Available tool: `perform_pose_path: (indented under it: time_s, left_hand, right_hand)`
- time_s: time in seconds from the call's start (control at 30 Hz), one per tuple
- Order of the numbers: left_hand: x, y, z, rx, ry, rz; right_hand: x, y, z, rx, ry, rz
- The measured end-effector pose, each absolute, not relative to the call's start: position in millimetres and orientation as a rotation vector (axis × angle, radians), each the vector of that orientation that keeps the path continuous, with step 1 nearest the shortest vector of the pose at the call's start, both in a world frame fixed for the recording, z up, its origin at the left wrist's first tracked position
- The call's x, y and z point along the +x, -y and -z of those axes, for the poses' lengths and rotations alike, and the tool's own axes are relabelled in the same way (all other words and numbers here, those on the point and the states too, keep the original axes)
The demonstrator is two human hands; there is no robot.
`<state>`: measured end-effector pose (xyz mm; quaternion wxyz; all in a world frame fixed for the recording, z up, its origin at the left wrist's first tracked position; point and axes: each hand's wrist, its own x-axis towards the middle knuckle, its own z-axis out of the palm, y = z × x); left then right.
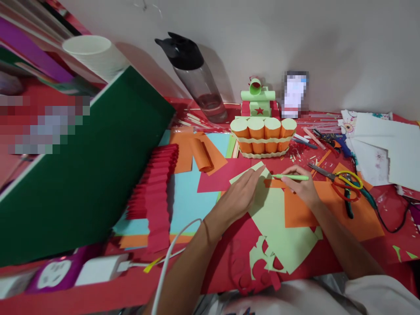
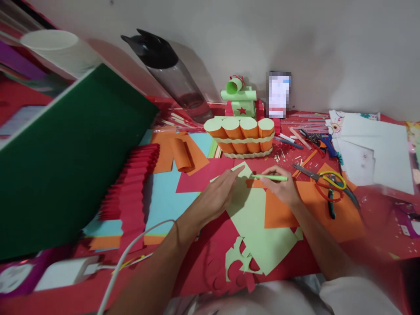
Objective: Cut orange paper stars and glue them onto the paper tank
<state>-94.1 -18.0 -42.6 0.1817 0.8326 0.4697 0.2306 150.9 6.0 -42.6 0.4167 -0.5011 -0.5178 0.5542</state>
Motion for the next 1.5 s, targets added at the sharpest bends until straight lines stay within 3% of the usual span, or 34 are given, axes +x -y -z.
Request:
perform_pose_path:
  time_s: [0.53,1.23,1.33,1.5]
  left_hand:
    - [-88.2,10.9,38.2,2.415,-1.269,-0.958]
    - [-77.8,17.0,38.1,2.258,-1.118,-1.047]
    - [-79.4,14.3,40.9,2.259,-1.247,-0.981]
    - [-82.7,11.9,49.5,2.328,-1.406,-0.782]
  right_hand:
    - [148.2,3.4,34.0,-1.156,1.177,-1.422]
    - [152.3,10.1,15.0,-1.136,1.473,-1.427]
    - [163.5,4.0,7.9,-1.102,1.630,-1.307]
    - [196.2,-6.3,2.8,-1.149,1.938,-0.781]
